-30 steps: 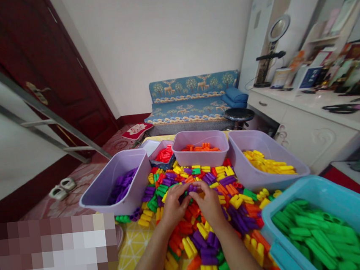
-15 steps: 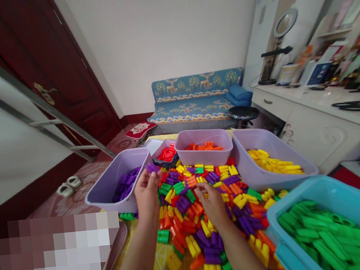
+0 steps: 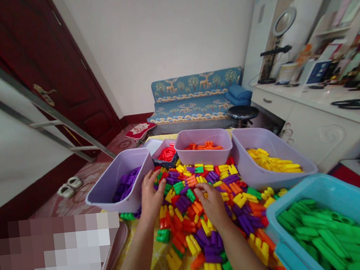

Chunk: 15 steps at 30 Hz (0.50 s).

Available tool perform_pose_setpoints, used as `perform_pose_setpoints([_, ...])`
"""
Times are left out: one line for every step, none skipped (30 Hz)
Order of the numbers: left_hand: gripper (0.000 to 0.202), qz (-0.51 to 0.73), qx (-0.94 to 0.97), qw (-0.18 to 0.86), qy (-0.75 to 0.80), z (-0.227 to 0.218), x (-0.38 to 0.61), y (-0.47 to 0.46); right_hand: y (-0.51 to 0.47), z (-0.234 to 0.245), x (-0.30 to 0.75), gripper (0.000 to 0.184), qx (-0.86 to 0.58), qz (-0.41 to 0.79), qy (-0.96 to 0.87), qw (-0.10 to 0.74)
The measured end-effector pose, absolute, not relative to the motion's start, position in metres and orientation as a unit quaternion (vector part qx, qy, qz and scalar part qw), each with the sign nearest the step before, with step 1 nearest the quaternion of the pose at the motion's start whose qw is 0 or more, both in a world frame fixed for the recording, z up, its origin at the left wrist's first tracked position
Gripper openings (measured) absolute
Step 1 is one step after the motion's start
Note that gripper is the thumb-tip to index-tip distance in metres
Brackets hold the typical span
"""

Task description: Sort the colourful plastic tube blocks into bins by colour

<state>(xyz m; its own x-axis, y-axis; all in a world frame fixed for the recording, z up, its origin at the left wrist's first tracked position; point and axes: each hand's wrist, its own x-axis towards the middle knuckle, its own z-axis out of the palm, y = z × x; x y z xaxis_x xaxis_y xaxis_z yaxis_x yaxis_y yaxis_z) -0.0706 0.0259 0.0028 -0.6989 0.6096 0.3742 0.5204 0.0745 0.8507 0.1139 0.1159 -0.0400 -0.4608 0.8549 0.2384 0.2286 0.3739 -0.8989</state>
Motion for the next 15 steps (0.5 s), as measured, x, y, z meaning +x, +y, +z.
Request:
perform_pose_setpoints([0.038,0.5,0.406,0.015,0.765,-0.004,-0.07,0.026,0.116,-0.04,0.114,0.029,-0.364,0.422,-0.744,0.369])
perform_pose_setpoints([0.039,0.449,0.415,0.004,0.792,-0.009,-0.07,0.027,0.116,-0.04,0.115,0.029,-0.362,0.422,-0.745,0.369])
perform_pose_setpoints([0.04,0.405,0.415,0.004,0.815,-0.013,-0.069,0.027,0.116,-0.04,0.115,0.029,-0.36,0.422,-0.746,0.368])
perform_pose_setpoints([0.042,0.368,0.409,0.009,0.835,-0.016,-0.069,0.028,0.115,-0.039,0.115,0.029,-0.359,0.422,-0.747,0.368])
perform_pose_setpoints([0.044,0.336,0.398,0.011,0.854,-0.018,-0.068,0.028,0.115,-0.039,0.115,0.029,-0.359,0.421,-0.747,0.368])
perform_pose_setpoints([0.045,0.31,0.387,0.01,0.868,-0.019,-0.068,0.029,0.115,-0.039,0.115,0.029,-0.359,0.419,-0.748,0.369])
perform_pose_setpoints([0.047,0.292,0.38,0.007,0.878,-0.02,-0.068,0.029,0.115,-0.038,0.115,0.028,-0.361,0.416,-0.748,0.37])
perform_pose_setpoints([0.048,0.281,0.378,0.01,0.882,-0.02,-0.067,0.029,0.115,-0.037,0.115,0.028,-0.362,0.414,-0.748,0.372])
perform_pose_setpoints([0.048,0.279,0.381,0.02,0.881,-0.02,-0.067,0.029,0.115,-0.037,0.115,0.028,-0.363,0.413,-0.747,0.374])
perform_pose_setpoints([0.048,0.285,0.389,0.034,0.876,-0.021,-0.066,0.03,0.115,-0.037,0.115,0.027,-0.362,0.412,-0.747,0.375])
perform_pose_setpoints([0.049,0.296,0.4,0.048,0.866,-0.021,-0.065,0.031,0.115,-0.037,0.114,0.027,-0.361,0.413,-0.747,0.375])
perform_pose_setpoints([0.05,0.312,0.416,0.06,0.852,-0.022,-0.063,0.032,0.115,-0.038,0.114,0.027,-0.36,0.412,-0.748,0.375])
perform_pose_setpoints([0.051,0.329,0.438,0.067,0.834,-0.023,-0.06,0.033,0.115,-0.039,0.114,0.027,-0.358,0.411,-0.75,0.375])
perform_pose_setpoints([0.051,0.347,0.463,0.073,0.812,-0.025,-0.056,0.034,0.115,-0.04,0.113,0.026,-0.356,0.41,-0.751,0.375])
perform_pose_setpoints([0.051,0.366,0.49,0.079,0.787,-0.026,-0.052,0.036,0.115,-0.041,0.113,0.025,-0.355,0.408,-0.753,0.375])
